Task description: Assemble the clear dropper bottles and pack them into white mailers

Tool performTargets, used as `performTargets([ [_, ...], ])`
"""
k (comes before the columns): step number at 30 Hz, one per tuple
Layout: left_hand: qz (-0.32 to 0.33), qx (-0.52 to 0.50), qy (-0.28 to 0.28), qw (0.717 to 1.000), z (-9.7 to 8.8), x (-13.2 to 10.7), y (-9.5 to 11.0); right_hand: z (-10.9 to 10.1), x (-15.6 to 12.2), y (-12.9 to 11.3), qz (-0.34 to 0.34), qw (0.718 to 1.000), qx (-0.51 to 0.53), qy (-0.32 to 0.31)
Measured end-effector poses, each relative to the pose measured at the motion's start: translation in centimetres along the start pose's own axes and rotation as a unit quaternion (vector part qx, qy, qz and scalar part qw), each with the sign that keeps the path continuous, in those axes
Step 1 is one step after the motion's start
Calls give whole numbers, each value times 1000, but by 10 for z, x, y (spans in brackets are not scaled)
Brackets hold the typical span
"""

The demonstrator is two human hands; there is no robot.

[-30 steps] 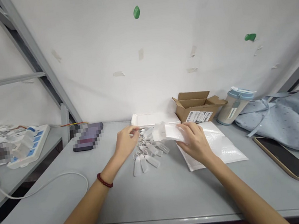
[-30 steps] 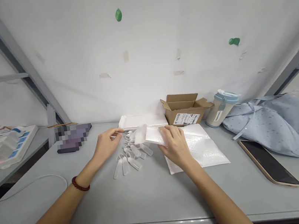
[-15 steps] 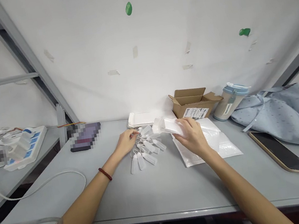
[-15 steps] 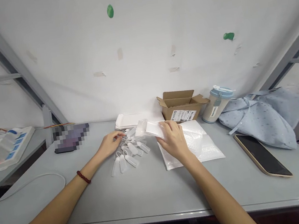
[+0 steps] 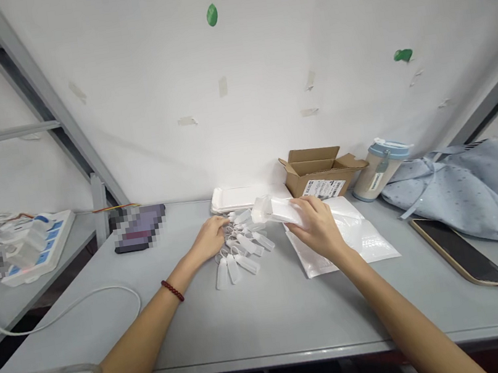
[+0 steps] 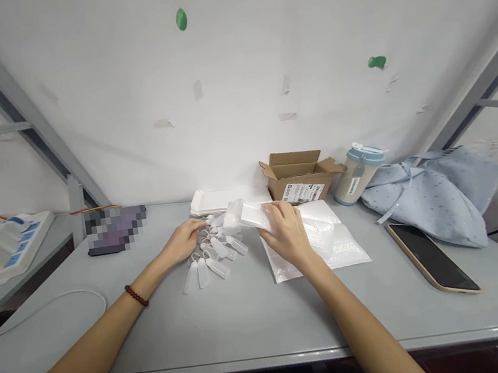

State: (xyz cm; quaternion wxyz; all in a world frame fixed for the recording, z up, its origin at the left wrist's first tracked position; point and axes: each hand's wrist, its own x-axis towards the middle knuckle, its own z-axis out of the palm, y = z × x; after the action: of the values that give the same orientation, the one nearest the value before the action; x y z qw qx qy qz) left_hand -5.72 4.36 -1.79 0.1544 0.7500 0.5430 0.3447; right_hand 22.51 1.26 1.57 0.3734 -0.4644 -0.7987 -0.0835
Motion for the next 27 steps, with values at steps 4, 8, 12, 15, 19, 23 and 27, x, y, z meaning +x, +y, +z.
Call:
performTargets([
  [4, 0, -19, 13, 1000, -5, 0, 3, 0, 0, 0, 1, 1000, 3, 0],
  [8, 7, -65, 33, 997, -10, -1, 8, 1, 0, 0, 2, 1000, 7, -2],
  [12, -1, -110, 55, 992, -12, -2, 15, 1, 0, 0, 3, 1000, 6, -5],
  [15, -16, -139, 103, 985, -15, -2, 22, 0, 0, 0, 4, 1000, 3, -6],
  [19, -40, -209, 164, 963, -21, -3, 32, 0, 0, 0, 3, 1000, 3, -10],
  [23, -42, -238, 202, 949, -25, -5, 40, 1, -1, 1, 0, 1000, -2, -15],
  [27, -58, -281, 225, 931, -29, -8, 50, 1, -1, 1, 2, 1000, -10, -24],
])
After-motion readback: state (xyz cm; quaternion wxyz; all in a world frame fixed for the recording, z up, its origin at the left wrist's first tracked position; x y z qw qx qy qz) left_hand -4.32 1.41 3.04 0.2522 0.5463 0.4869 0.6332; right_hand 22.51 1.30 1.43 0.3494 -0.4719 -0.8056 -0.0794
